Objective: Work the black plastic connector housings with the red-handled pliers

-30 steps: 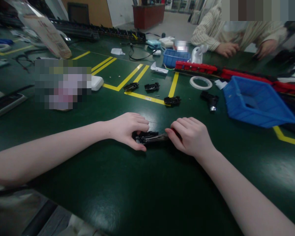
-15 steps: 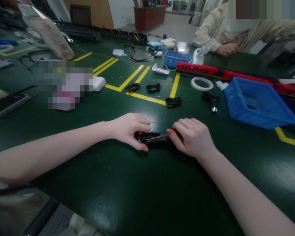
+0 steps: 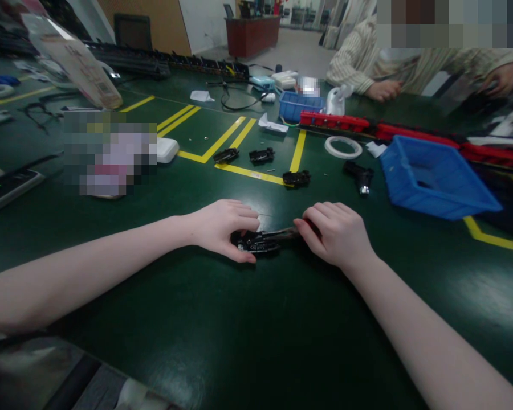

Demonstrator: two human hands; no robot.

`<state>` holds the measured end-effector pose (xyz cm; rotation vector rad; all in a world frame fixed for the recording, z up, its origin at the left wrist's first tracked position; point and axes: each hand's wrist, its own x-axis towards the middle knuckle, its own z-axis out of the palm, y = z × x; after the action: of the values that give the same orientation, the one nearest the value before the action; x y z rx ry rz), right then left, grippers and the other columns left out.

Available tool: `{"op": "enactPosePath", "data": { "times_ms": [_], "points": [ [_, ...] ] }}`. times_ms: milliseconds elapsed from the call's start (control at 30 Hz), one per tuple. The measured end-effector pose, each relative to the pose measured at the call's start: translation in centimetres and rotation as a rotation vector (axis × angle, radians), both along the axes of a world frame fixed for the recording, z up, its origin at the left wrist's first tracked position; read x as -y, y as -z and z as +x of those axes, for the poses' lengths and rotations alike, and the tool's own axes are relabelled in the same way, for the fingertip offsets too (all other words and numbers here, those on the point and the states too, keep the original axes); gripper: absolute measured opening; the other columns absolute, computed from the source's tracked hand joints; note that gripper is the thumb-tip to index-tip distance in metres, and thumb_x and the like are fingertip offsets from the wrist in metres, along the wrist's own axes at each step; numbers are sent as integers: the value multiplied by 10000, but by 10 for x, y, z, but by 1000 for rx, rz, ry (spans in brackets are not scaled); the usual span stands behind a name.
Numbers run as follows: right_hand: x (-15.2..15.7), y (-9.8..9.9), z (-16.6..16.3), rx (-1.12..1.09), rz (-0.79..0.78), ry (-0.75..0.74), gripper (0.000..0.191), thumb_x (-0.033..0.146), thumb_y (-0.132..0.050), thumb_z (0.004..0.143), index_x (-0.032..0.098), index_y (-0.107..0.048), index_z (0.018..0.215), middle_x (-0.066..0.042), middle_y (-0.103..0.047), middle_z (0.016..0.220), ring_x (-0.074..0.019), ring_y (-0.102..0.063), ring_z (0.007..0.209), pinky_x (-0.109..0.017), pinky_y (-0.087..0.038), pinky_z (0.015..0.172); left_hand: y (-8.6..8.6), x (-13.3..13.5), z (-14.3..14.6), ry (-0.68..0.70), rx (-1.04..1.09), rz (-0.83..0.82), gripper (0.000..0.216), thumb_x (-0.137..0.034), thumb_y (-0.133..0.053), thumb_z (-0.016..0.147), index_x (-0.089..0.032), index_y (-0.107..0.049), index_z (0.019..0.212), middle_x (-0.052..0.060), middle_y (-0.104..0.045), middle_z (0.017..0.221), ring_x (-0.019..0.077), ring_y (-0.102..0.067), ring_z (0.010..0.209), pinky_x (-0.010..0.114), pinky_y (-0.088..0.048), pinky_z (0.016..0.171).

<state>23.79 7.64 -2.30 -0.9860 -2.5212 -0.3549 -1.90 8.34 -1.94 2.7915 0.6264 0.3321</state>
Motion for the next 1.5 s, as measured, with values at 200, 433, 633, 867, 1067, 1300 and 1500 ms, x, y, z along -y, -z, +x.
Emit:
{"op": "enactPosePath", "data": {
  "times_ms": [200, 433, 633, 867, 1067, 1300, 1500],
  "points": [
    [-3, 2, 1, -23, -58, 123, 283, 329, -428, 930, 151, -607, 803, -81, -660, 776, -191, -598, 705, -326, -439, 641, -2, 1, 0, -10, -18, -18, 427, -576, -589, 806, -163, -526, 718, -4, -565, 726, 136, -505, 644, 258, -345, 600],
    [0, 3, 11, 13, -67, 144, 317, 396, -460, 912, 131, -633, 935, -120, -669, 952, -253, -597, 949, -425, -444, 875, -3, 0, 0, -13, -31, -44, 426, -582, -571, 812, -163, -528, 746, -16, -553, 726, 130, -506, 647, 262, -351, 612],
    [5, 6, 45, 37, -221, 205, 558, 577, -519, 830, 170, -558, 1209, -140, -602, 1191, -314, -555, 1096, -505, -454, 913, -3, 0, 1, -15, -26, -60, 415, -576, -586, 802, -167, -528, 758, -28, -538, 711, 127, -495, 643, 259, -340, 605],
    [35, 12, 59, -91, -304, 399, 523, 540, -538, 825, 216, -504, 1234, -140, -565, 1158, -324, -574, 1049, -493, -506, 857, -4, 1, 2, -32, -36, -108, 401, -567, -579, 811, -171, -547, 756, -25, -559, 710, 129, -503, 640, 263, -355, 619],
    [54, 7, 55, -76, -103, 401, 402, 437, -606, 795, 209, -509, 1112, -141, -614, 1017, -326, -617, 909, -502, -498, 769, -3, 2, 3, -42, -39, -120, 394, -562, -582, 812, -170, -560, 777, -22, -577, 729, 130, -515, 651, 273, -374, 634],
    [71, -14, 44, -21, 43, 265, 514, 422, -643, 734, 250, -475, 1188, -130, -635, 1004, -385, -620, 930, -721, -269, 984, -2, 1, 0, -19, -12, -157, 369, -543, -596, 818, -176, -553, 816, -29, -577, 744, 131, -531, 673, 268, -380, 635],
    [81, -9, 36, -85, -6, 236, 476, 409, -639, 735, 282, -517, 1177, -99, -665, 990, -423, -586, 1043, -731, -260, 986, -2, 0, 0, -13, -17, -136, 375, -545, -595, 824, -174, -551, 856, -27, -579, 750, 134, -548, 685, 267, -380, 637]
  ]
}}
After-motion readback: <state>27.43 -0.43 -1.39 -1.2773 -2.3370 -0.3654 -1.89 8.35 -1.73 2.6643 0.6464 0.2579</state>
